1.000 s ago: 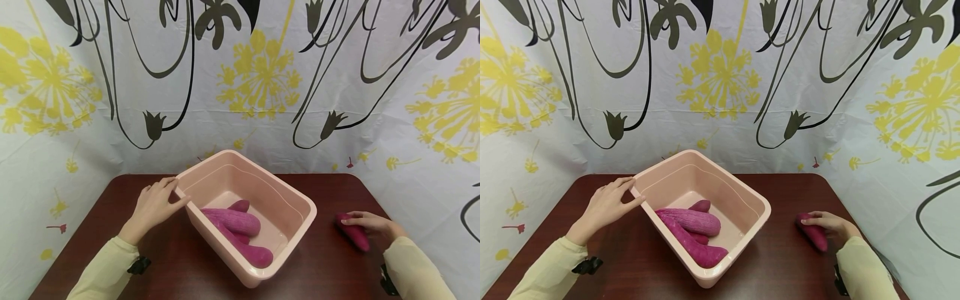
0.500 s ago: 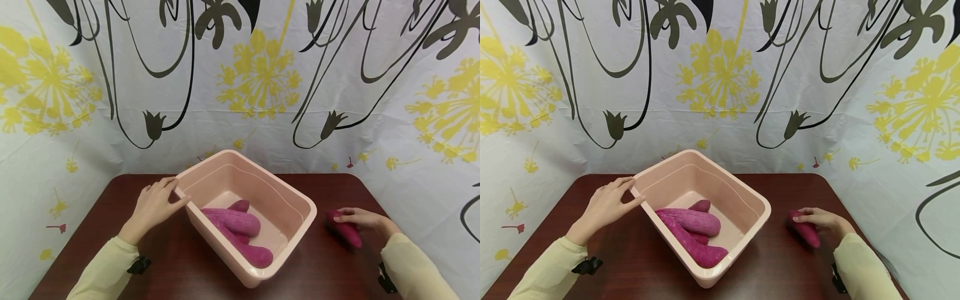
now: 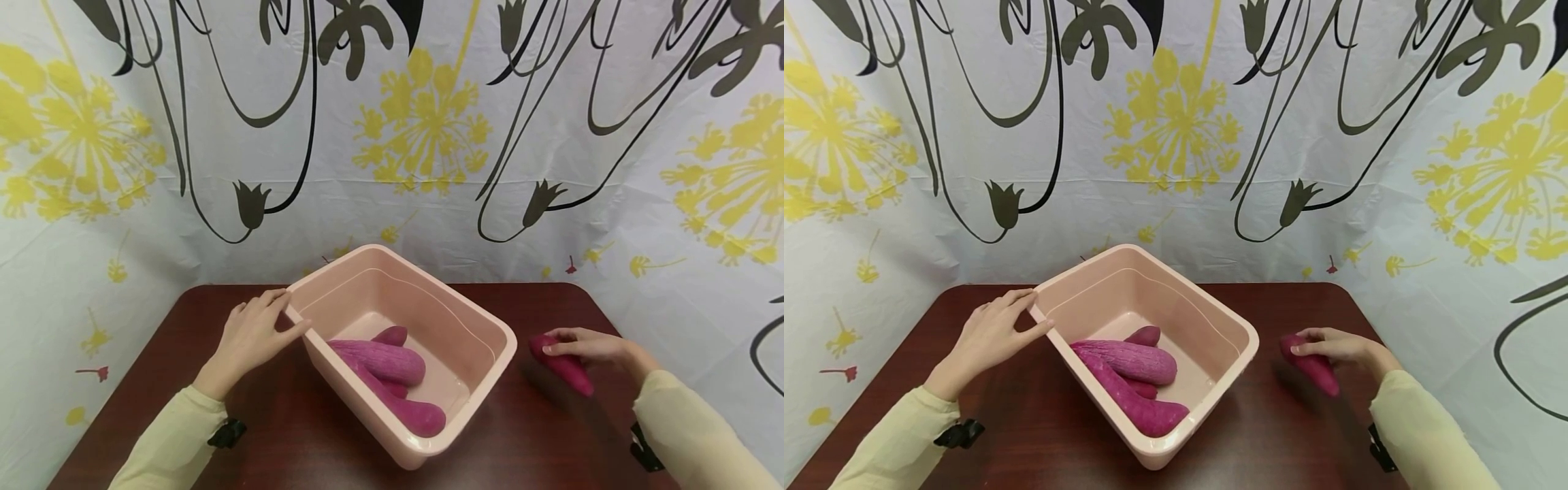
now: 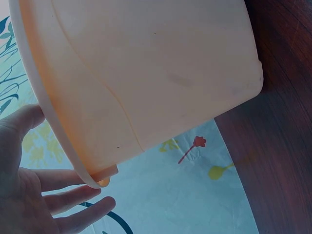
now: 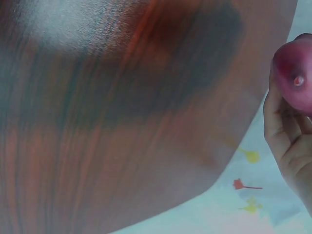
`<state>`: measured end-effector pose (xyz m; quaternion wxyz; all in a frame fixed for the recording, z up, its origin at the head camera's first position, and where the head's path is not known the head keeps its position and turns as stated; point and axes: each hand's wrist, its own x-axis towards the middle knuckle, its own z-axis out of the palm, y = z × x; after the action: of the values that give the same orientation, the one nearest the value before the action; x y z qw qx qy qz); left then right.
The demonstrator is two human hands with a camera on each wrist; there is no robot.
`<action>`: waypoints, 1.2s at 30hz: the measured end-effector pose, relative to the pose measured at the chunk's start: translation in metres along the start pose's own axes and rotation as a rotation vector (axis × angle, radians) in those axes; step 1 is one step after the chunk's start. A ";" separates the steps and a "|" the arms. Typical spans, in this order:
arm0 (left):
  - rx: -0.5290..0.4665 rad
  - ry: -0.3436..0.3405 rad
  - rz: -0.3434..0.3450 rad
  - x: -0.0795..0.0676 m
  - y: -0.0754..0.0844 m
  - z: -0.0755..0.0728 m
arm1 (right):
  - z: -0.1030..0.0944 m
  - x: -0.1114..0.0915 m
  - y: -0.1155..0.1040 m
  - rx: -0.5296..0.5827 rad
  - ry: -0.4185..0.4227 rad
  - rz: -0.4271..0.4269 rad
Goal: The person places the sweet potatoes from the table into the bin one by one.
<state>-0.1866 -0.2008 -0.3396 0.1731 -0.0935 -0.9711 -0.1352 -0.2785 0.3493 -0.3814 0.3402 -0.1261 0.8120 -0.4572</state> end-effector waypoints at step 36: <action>0.015 0.006 0.009 0.001 0.000 0.000 | -0.006 -0.040 -0.114 -0.273 -0.044 -0.083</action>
<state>-0.1877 -0.2010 -0.3391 0.1775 -0.0960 -0.9711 -0.1274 -0.2649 0.3108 -0.2677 0.3184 -0.2149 0.8530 -0.3532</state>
